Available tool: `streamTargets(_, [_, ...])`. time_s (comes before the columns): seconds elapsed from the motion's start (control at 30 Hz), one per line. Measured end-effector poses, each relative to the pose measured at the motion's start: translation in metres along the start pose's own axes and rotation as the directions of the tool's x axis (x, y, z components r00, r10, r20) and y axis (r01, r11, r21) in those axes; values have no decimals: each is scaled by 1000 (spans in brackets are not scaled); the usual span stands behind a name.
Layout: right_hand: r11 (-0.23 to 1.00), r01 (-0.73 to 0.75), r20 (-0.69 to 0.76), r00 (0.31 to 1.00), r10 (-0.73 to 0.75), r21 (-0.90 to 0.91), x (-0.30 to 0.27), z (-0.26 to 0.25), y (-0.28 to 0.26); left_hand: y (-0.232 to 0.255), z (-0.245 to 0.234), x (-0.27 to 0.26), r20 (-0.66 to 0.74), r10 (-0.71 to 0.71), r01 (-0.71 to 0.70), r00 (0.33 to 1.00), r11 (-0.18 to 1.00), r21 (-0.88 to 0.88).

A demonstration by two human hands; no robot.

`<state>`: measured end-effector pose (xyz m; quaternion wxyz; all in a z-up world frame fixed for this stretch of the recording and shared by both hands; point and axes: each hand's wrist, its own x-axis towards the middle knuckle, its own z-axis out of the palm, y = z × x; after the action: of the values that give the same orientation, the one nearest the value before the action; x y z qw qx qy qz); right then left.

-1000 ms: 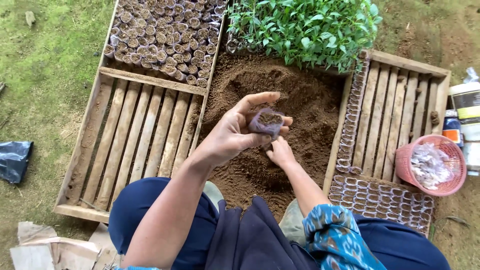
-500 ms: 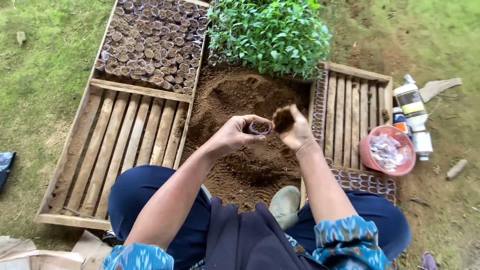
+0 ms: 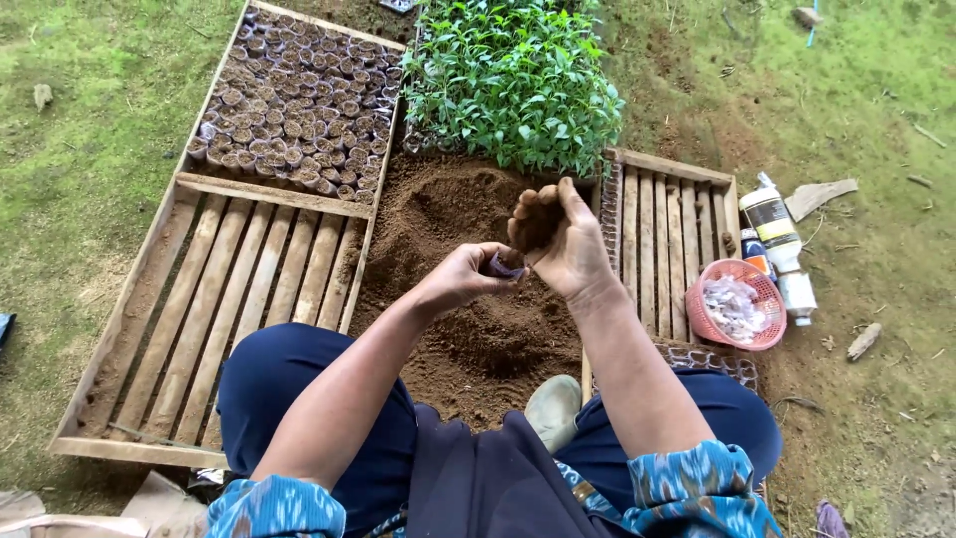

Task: The person sits on the ground and fills small plastic seedling pots with soil from a large pile. They scoop soil with their hands, pack it into the pots, and place the filled pots into a wooden tray.

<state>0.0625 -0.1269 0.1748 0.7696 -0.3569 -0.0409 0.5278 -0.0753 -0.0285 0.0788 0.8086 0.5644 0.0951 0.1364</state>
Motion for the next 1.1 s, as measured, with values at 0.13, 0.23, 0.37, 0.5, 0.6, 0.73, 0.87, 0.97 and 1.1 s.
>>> streamTargets(0.13, [987,65,34,998,-60,-148,-2,5,7,10,1,-3,-2,18,-18,1000,1000,11])
streamTargets(0.23, [891,160,119,986,-120,-425,-17,13,1,3,-3,-3,-24,37,-37,999,999,-15])
streamTargets(0.37, [197,519,502,855,-129,-832,-28,5,-15,10,-5,0,-42,74,-76,996,996,-37])
streamTargets(0.5, [-499,491,570,822,-7,-714,-35,-1,-15,-5,-12,8,-38,90,-92,995,995,-40])
streamTargets(0.6, [-622,416,515,857,25,-663,-43,9,-10,3,-6,8,-49,119,-116,992,992,56])
streamTargets(0.73, [-763,371,493,866,78,-530,-42,-15,12,10,4,-6,-91,114,-88,989,964,252])
streamTargets(0.87, [-696,354,396,912,108,-625,-35,-10,7,-7,-5,2,-115,94,-64,989,969,238])
streamTargets(0.97, [-679,419,450,881,144,-603,-29,-17,-9,13,1,0,-72,143,-128,987,975,181])
streamTargets(1.1, [-281,506,522,853,22,-816,-30,-16,-27,13,-2,-2,-38,144,-141,989,988,66])
